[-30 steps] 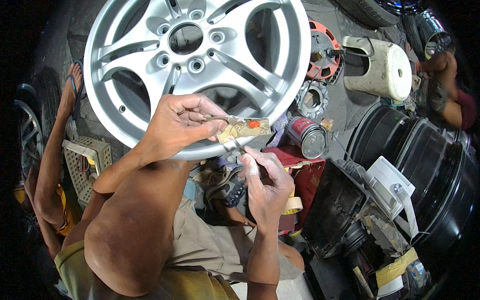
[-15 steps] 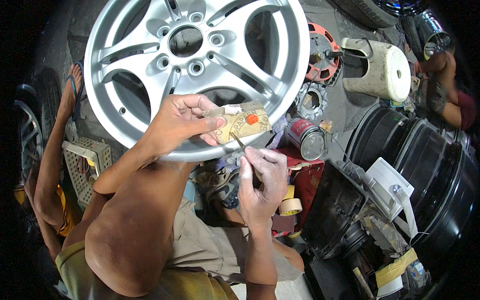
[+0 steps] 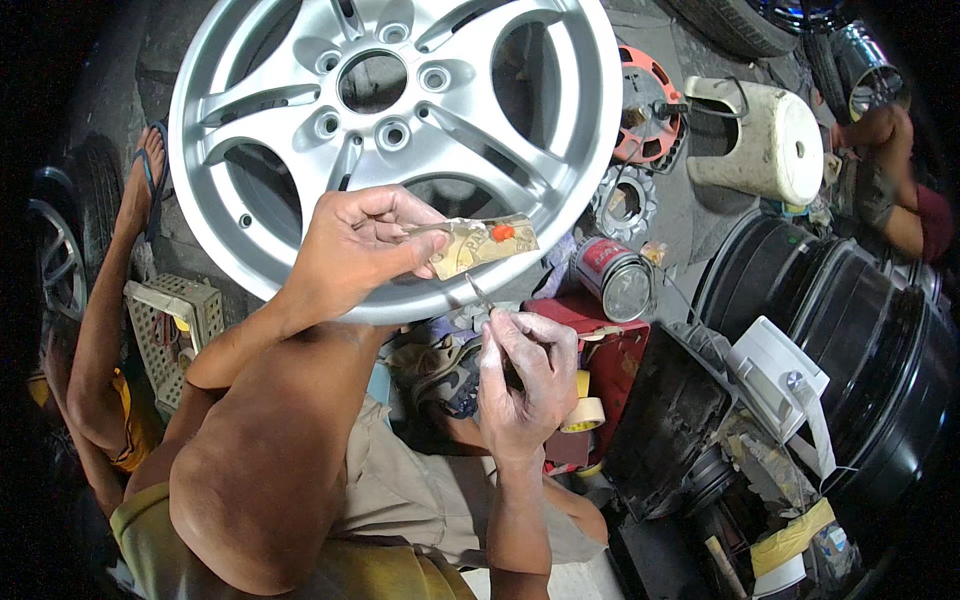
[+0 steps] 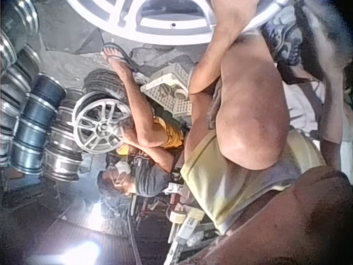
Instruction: The person is repairing a silver alloy wheel rim by applying a red substance from a small packet using a small tool. They are sitting on the floor in a workshop environment surrounded by other wheels and tires.
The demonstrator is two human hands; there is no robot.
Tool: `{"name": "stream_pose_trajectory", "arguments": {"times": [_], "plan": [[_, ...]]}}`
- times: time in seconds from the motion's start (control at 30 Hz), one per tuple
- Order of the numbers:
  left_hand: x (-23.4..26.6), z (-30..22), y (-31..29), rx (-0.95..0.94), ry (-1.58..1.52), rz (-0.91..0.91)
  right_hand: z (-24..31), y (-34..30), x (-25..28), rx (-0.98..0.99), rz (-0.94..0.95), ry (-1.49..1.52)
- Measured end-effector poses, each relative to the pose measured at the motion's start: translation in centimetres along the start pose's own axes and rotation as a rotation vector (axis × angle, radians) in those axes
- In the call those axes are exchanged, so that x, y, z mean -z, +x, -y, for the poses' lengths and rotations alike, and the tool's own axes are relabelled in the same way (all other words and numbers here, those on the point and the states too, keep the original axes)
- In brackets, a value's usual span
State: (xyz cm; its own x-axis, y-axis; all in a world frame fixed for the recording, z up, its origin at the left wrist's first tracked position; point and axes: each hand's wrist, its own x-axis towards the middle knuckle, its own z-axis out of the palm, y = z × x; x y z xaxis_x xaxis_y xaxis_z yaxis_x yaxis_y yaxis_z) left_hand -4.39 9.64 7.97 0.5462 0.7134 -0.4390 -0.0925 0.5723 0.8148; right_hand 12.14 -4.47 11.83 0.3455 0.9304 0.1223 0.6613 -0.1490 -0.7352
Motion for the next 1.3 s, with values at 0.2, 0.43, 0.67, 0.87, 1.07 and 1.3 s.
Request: {"name": "stream_pose_trajectory", "arguments": {"times": [0.2,0.43,0.67,0.87,1.07,1.3], "plan": [[-0.19,-0.3,-0.16,-0.047,0.107,0.01,0.17,0.11,-0.48,-0.035,0.016,0.039],[-0.01,-0.19,-0.12,-0.064,0.14,0.024,0.3,0.6,-0.44,-0.018,0.042,0.027],[0.06,-0.43,-0.18,-0.044,0.151,0.029,0.4,0.75,-0.62,-0.004,0.047,0.021],[0.06,-0.14,-0.23,-0.044,0.138,0.024,0.17,0.73,-0.3,-0.025,0.026,0.014],[-0.07,-0.58,-0.12,-0.033,0.156,0.028,0.14,0.76,-0.21,-0.04,-0.007,0.025],[0.01,-0.47,-0.1,-0.056,0.166,0.03,0.02,0.74,-0.09,-0.161,0.029,0.12]]}}
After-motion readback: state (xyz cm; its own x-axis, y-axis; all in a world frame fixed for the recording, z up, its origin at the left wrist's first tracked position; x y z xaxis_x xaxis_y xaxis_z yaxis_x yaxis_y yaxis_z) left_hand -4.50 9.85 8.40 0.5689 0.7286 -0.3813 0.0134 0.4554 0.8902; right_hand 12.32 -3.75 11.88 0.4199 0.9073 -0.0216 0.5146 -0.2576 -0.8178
